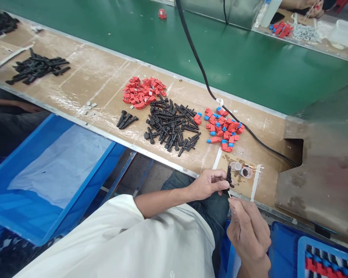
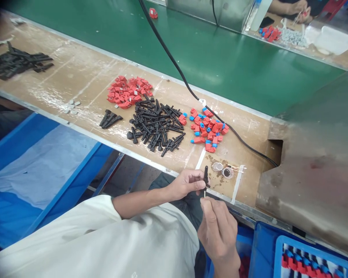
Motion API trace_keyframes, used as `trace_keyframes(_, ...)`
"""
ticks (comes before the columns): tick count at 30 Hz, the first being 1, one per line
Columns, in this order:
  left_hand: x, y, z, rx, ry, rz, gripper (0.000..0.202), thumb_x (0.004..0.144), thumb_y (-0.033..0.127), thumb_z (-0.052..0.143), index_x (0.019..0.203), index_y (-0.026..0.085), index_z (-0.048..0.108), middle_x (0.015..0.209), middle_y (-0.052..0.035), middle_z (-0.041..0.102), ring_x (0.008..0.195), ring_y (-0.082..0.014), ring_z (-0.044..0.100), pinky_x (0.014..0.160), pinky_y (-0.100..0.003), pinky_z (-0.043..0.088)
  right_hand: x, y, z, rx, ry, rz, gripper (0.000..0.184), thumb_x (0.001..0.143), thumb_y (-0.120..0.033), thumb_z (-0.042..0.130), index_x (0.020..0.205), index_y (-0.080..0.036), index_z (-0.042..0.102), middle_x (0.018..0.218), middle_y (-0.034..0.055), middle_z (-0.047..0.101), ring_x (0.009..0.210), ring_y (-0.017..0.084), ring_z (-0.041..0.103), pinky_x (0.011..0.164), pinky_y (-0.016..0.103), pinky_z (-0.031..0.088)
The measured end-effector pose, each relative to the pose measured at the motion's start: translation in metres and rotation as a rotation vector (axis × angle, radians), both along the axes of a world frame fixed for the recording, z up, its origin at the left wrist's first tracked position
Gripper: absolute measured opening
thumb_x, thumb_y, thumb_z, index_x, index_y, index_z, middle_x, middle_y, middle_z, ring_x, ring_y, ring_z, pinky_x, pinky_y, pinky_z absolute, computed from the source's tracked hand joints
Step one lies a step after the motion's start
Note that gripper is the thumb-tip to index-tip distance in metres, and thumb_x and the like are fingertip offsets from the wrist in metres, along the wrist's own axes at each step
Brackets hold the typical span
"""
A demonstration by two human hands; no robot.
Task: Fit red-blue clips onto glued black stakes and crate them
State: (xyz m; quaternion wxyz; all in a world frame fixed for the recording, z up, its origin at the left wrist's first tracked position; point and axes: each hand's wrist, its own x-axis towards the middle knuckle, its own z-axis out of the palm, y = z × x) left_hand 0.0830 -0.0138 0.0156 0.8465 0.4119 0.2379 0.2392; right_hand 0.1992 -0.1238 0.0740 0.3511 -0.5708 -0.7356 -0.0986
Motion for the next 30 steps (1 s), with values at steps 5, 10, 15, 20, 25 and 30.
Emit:
trace_keyframes(5,0.000,-0.002,0.001,-0.154,-0.054,0.072,0.058,0.061,0.065,0.084,0.070,0.013,0.059,0.073,-0.0013,0.059,0.062,-0.0083,0.052,0.054,-0.020,0.042,0.001,-0.004,-0.008,0.021,0.100,0.073,0.034,0.082,0.005,0.066,0.110,-0.014,0.068,0.091,0.0079,0.070,0.083,0.020,0.071,0.067,0.031,0.061)
trace_keyframes(10,0.000,-0.006,0.002,-0.226,-0.071,0.020,0.061,0.058,0.067,0.084,0.073,0.011,0.065,0.072,-0.0014,0.059,0.061,-0.0081,0.052,0.053,-0.019,0.042,0.001,-0.007,-0.017,-0.006,0.506,-0.169,0.024,0.088,-0.001,0.060,0.102,-0.018,0.070,0.087,0.0026,0.069,0.067,0.014,0.067,0.053,0.025,0.057)
trace_keyframes(15,-0.002,-0.005,0.003,-0.060,-0.039,-0.016,0.060,0.064,0.068,0.079,0.075,0.011,0.066,0.078,-0.0028,0.059,0.063,-0.0095,0.053,0.054,-0.022,0.046,0.000,-0.003,-0.018,-0.054,0.521,-0.271,0.016,0.092,-0.007,0.060,0.099,-0.019,0.069,0.086,0.0011,0.068,0.059,0.011,0.066,0.052,0.022,0.056)
trace_keyframes(20,-0.004,-0.005,0.005,0.077,0.047,0.074,0.060,0.069,0.071,0.074,0.069,0.013,0.062,0.079,-0.0018,0.055,0.061,-0.0087,0.054,0.055,-0.022,0.046,-0.004,0.000,-0.015,0.003,0.144,-0.135,0.021,0.092,-0.006,0.061,0.107,-0.020,0.067,0.086,0.0035,0.070,0.067,0.012,0.069,0.061,0.022,0.059)
trace_keyframes(25,-0.006,-0.005,0.005,0.049,0.062,0.127,0.059,0.072,0.070,0.072,0.071,0.013,0.062,0.069,0.0008,0.055,0.052,-0.0066,0.051,0.053,-0.022,0.039,-0.006,0.000,-0.017,0.096,-0.008,0.044,0.031,0.081,0.004,0.068,0.106,-0.014,0.068,0.087,0.0072,0.071,0.080,0.019,0.072,0.065,0.028,0.062)
trace_keyframes(30,-0.005,-0.006,0.005,-0.154,-0.005,0.125,0.058,0.065,0.067,0.080,0.074,0.012,0.065,0.069,-0.0009,0.060,0.055,-0.0074,0.052,0.051,-0.021,0.038,-0.006,-0.007,-0.020,0.109,0.050,0.046,0.034,0.079,0.005,0.070,0.105,-0.017,0.070,0.088,0.0052,0.071,0.082,0.020,0.073,0.064,0.029,0.064)
